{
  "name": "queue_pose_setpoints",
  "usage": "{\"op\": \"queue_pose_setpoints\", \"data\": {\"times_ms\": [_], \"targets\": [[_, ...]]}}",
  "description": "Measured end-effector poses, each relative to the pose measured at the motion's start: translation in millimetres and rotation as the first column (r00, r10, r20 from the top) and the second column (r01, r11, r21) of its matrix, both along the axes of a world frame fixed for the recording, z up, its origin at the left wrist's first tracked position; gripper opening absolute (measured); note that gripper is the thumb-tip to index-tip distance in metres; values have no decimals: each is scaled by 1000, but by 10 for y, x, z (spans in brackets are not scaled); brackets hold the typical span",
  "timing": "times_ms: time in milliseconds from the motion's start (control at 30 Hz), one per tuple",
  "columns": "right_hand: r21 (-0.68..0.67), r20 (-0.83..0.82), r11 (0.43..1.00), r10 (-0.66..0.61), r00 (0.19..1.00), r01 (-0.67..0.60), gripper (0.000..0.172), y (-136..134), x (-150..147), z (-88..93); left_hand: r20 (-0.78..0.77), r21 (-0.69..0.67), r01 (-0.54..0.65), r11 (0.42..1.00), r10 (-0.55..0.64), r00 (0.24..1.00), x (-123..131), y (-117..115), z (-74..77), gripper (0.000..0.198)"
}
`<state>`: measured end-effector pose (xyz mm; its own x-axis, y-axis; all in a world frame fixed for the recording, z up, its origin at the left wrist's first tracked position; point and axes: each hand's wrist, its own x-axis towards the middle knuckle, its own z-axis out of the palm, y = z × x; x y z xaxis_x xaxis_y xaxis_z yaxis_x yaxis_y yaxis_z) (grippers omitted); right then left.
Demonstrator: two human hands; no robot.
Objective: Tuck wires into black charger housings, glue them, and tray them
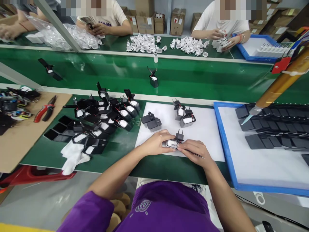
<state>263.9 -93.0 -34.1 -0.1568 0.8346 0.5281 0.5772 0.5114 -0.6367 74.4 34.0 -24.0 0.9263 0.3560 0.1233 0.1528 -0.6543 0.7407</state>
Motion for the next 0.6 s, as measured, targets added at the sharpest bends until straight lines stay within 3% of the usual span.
{"op": "queue_pose_setpoints", "data": {"times_ms": [200, 333, 400, 500, 533, 600], "targets": [[-26, -104, 998, -67, 992, 65, 12, 17, -41, 56, -17, 12, -13, 1000, 13, 1000, 4, -11, 11, 47], [-141, -287, 985, -139, 948, 101, 8, -7, 19, 86, -20, 28, -27, 999, 27, 999, 1, -39, 8, 46], [-153, -507, 967, -253, 824, 202, 14, -14, 91, 66, -19, 41, -41, 998, 42, 999, -9, -53, -5, 46], [-131, -749, 906, -357, 558, 403, 25, 7, 165, 7, -39, 66, -80, 995, 82, 996, -23, -72, -12, 47], [-134, -761, 892, -371, 531, 431, 28, 23, 165, -9, -41, 73, -93, 993, 96, 995, -26, -78, -7, 47], [-155, -725, 892, -395, 565, 425, 38, 60, 131, -17, -32, 78, -104, 992, 107, 994, -28, -89, 12, 46]]}}
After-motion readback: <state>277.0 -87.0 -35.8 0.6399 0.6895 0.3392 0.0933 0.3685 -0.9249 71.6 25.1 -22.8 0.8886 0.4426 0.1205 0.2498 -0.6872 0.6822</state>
